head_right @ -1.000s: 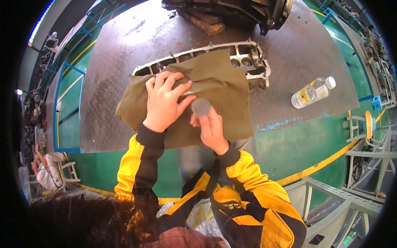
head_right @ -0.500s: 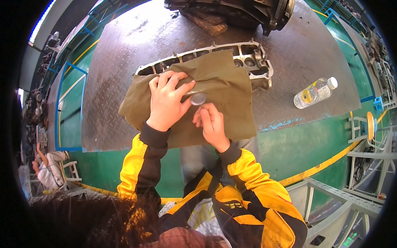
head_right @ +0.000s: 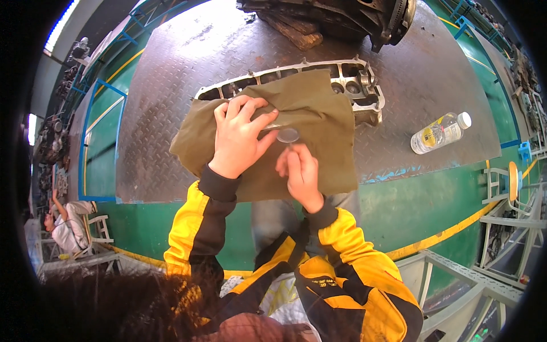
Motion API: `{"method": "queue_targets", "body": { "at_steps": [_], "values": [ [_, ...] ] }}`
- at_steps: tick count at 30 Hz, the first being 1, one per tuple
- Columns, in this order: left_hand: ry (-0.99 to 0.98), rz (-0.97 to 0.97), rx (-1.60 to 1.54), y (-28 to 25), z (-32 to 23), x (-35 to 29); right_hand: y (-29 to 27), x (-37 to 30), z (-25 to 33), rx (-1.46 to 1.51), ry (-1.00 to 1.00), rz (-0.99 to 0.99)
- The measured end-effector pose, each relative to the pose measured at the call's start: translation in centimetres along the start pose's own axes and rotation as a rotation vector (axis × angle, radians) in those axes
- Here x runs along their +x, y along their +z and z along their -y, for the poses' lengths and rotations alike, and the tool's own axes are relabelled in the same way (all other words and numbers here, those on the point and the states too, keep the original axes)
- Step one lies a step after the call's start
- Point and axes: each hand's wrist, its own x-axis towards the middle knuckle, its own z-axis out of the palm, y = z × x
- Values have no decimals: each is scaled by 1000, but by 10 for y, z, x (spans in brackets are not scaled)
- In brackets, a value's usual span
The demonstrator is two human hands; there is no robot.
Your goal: The person laps engine valves using a suction cup tool. He attaches the tool to the valve head, rotates the valve against the seat inside the cylinder head, and wipes the surfaces with a cloth.
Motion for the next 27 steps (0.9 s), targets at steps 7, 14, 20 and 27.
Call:
{"method": "queue_targets", "body": {
  "at_steps": [7,14,20,27],
  "values": [
    [-7,10,-1,1,2,-3,-1,8,5,-50,76,35],
    [-9,-12,-19,3,1,-2,-2,5,7,-42,34,43],
    [-15,-6,-12,1,1,-1,-5,4,12,-48,-124,85],
    [-17,0,-8,1,-1,0,1,4,18,-96,43,85]
  ]
}}
